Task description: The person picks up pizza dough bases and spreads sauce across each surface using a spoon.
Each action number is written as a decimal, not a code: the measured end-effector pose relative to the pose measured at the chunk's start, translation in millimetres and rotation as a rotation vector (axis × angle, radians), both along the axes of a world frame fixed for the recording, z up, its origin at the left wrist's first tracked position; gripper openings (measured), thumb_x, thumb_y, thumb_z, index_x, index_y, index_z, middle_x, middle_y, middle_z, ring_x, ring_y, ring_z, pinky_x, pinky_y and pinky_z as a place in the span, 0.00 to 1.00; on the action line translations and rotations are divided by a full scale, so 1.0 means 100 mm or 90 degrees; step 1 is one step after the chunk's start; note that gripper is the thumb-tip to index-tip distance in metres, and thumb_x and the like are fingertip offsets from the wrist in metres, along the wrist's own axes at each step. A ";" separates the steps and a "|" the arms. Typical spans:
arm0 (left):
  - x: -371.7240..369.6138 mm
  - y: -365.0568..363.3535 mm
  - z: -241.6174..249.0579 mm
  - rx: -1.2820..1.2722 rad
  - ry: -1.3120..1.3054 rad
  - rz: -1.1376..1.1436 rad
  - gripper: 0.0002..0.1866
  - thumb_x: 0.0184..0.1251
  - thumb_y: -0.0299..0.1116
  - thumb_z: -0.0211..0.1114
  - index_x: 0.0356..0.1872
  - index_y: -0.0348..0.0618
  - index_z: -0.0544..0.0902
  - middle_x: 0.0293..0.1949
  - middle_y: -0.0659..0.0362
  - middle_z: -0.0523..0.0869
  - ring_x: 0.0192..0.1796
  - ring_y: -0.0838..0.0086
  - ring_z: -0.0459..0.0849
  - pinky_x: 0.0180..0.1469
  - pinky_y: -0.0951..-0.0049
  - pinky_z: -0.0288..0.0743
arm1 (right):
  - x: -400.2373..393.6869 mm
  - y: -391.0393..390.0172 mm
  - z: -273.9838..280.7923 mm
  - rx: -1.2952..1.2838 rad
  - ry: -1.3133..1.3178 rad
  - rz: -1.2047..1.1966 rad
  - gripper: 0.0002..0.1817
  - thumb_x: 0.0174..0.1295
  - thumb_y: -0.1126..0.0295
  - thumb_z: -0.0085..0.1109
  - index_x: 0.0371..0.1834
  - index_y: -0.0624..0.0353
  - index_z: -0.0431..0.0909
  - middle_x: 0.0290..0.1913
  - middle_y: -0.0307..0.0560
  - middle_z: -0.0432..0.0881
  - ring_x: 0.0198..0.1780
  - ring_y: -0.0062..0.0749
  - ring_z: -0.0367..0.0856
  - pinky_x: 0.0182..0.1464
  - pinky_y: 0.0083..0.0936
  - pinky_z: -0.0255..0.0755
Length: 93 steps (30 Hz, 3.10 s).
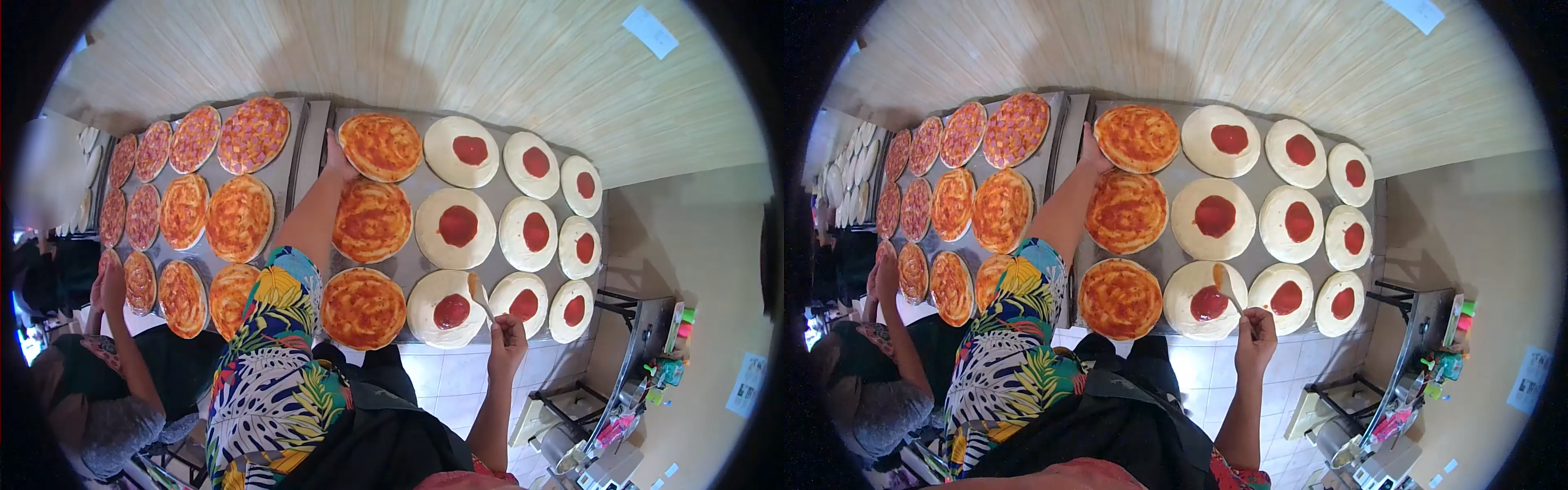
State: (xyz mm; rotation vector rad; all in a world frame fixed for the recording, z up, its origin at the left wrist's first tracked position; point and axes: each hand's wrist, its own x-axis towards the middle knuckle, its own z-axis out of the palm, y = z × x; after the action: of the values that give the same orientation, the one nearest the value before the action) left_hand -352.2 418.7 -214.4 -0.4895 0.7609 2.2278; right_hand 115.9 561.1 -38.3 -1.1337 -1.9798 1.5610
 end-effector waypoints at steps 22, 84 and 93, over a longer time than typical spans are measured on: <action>-0.34 -0.25 0.67 -0.460 0.247 -0.166 0.68 0.54 0.90 0.29 0.75 0.31 0.64 0.77 0.43 0.62 0.81 0.57 0.49 0.79 0.50 0.36 | -0.03 0.03 -0.04 0.030 -0.082 0.022 0.04 0.68 0.80 0.58 0.43 0.61 0.77 0.37 0.35 0.78 0.39 0.15 0.74 0.43 0.15 0.68; 4.48 0.23 0.25 0.133 -0.141 -0.021 0.37 0.75 0.67 0.39 0.73 0.52 0.69 0.72 0.53 0.72 0.73 0.54 0.70 0.73 0.44 0.64 | 1.16 0.67 -0.63 0.151 -0.026 0.129 0.02 0.62 0.78 0.61 0.37 0.62 0.80 0.23 0.35 0.75 0.26 0.16 0.70 0.29 0.20 0.65; 4.09 0.52 0.28 0.342 -0.068 -0.079 0.31 0.78 0.57 0.46 0.74 0.50 0.68 0.71 0.53 0.74 0.70 0.58 0.75 0.72 0.48 0.70 | 1.33 0.65 -0.43 0.241 -0.108 0.209 0.04 0.62 0.76 0.62 0.39 0.60 0.80 0.25 0.37 0.75 0.28 0.19 0.72 0.33 0.22 0.69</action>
State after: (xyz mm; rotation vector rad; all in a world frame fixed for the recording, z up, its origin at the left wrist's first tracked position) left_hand 56.5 470.5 -186.4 -0.2806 0.1153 2.1528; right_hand 248.8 625.6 -81.5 -0.8425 -2.5416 1.1788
